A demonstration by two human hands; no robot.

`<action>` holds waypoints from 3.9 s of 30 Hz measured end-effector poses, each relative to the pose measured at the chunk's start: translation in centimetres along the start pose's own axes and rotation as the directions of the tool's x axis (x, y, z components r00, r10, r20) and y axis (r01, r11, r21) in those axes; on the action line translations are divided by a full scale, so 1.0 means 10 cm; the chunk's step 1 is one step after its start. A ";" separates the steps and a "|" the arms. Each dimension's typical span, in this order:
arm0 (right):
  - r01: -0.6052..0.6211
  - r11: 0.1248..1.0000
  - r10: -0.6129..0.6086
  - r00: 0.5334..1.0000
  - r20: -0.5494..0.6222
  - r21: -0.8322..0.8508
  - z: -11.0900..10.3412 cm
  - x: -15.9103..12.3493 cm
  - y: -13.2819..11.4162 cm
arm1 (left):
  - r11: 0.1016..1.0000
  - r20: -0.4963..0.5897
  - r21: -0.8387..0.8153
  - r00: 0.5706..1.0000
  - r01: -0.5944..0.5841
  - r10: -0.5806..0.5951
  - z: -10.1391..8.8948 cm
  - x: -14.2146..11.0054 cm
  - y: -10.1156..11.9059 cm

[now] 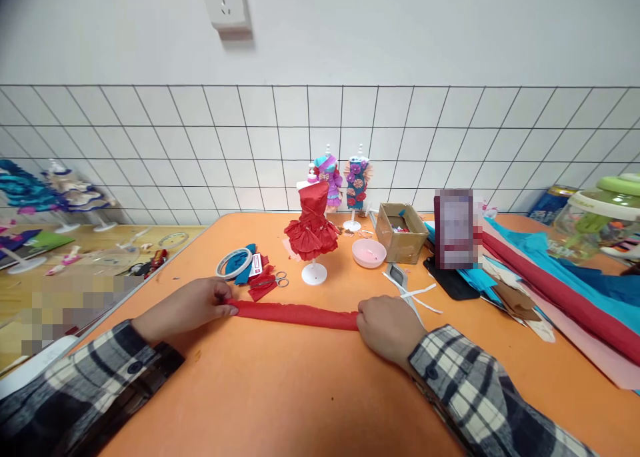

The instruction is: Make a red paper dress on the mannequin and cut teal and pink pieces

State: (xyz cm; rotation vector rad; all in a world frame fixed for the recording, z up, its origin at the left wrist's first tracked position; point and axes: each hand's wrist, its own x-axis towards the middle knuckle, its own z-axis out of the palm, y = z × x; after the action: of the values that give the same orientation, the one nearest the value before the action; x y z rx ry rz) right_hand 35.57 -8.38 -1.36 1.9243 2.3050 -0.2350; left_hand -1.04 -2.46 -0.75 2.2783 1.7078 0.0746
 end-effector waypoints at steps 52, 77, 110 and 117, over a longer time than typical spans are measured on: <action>0.151 0.896 -0.199 0.977 0.075 0.418 -0.03 0.00 0.23 | 0.860 -0.177 0.303 0.863 -0.410 0.473 0.05 -0.21 0.26; 0.068 0.986 -0.070 0.998 0.006 0.153 0.10 0.07 0.25 | 0.888 -0.028 0.068 0.889 -0.455 0.458 -0.05 -0.17 0.10; 0.583 0.792 -0.567 0.812 -0.136 0.182 0.29 -0.14 -0.68 | 0.911 0.290 0.019 0.874 -0.413 0.390 0.29 -0.57 0.46; 0.507 0.841 -0.501 0.862 -0.082 0.190 0.28 -0.18 -0.50 | 0.923 0.301 0.046 0.886 -0.383 0.353 0.25 -0.59 0.50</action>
State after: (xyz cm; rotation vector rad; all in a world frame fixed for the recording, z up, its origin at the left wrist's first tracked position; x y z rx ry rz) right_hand 30.95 -11.58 -3.59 1.3462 2.8691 -0.5181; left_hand 2.46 -9.79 -1.07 2.5161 1.1444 -0.2616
